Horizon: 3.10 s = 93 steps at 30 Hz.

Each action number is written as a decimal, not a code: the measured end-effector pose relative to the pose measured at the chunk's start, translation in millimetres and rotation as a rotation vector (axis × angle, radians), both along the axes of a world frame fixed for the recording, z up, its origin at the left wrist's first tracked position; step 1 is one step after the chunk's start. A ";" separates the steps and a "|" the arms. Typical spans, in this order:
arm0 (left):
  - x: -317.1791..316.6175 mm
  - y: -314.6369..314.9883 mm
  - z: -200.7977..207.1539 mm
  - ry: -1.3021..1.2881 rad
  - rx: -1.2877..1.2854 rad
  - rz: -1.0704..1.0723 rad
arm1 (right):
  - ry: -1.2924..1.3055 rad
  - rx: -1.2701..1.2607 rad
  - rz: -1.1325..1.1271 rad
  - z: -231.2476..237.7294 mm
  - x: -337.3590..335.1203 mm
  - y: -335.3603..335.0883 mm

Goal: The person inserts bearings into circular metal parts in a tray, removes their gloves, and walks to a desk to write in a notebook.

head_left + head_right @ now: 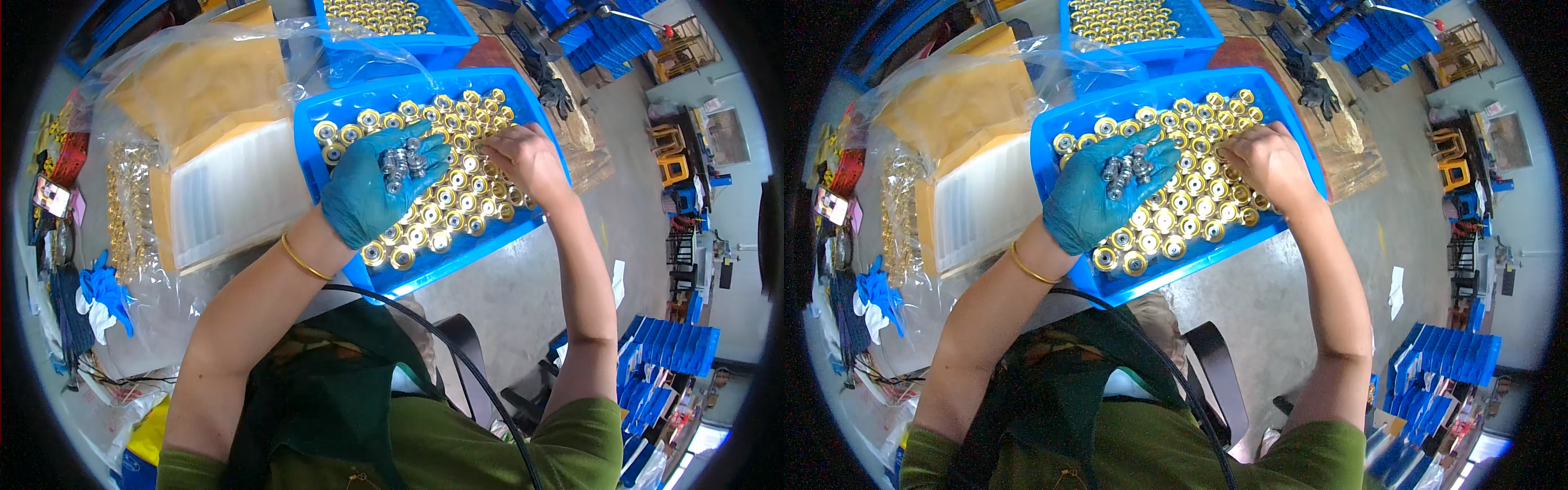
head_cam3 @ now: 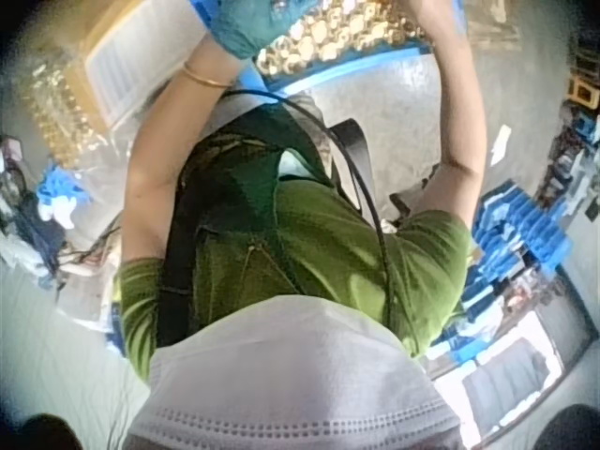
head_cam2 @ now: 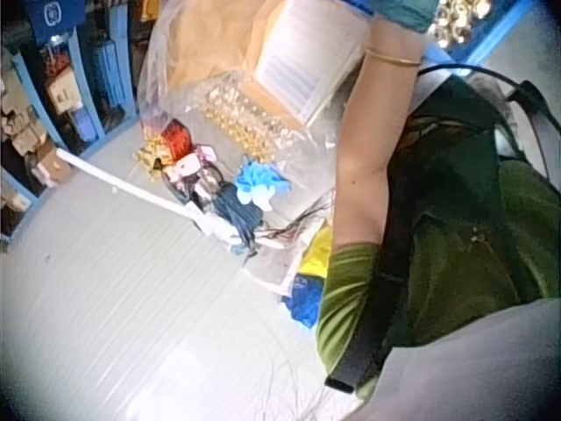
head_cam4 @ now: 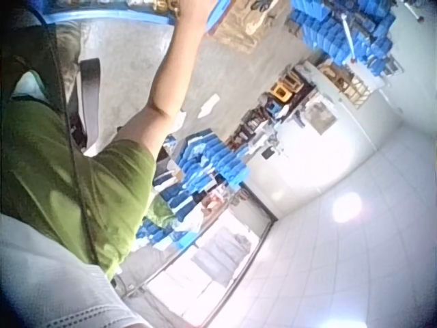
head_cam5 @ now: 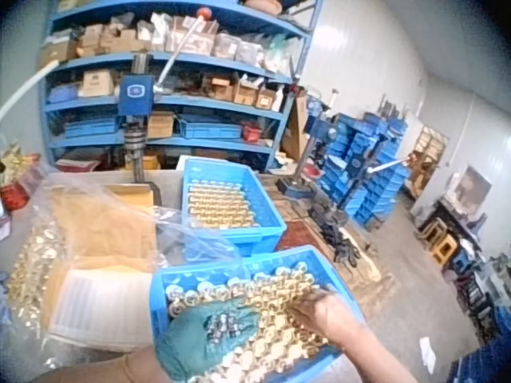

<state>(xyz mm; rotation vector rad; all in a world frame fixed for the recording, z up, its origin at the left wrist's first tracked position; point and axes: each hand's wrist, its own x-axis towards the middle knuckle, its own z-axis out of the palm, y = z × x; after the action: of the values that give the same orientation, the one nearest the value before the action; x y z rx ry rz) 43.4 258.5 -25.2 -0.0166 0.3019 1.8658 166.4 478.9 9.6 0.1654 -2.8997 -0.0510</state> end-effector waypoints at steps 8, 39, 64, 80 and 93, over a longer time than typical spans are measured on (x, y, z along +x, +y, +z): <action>-0.5 -11.1 2.2 1.229 -0.135 0.172 | 0.117 -0.341 0.243 27.4 -26.1 -70.4; -4.0 -1.8 -13.6 0.040 0.026 -0.060 | 0.086 -0.319 0.166 30.1 -8.3 -74.0; 2.7 -4.3 -5.3 1.011 -0.094 0.028 | 0.137 -0.213 0.251 24.4 -21.7 -71.0; -2.5 -1.0 -5.0 -0.048 -0.038 -0.090 | -0.218 -0.227 -0.096 30.0 42.1 -24.2; 5.1 -5.3 -4.2 1.133 -0.088 0.235 | 0.112 -0.177 0.211 21.6 -13.3 -99.9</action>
<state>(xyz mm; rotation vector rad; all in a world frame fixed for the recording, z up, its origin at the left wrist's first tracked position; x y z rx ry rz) 48.6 253.3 -29.4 1.0022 1.1876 1.9143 153.1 379.0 31.2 0.4201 -2.7404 0.2248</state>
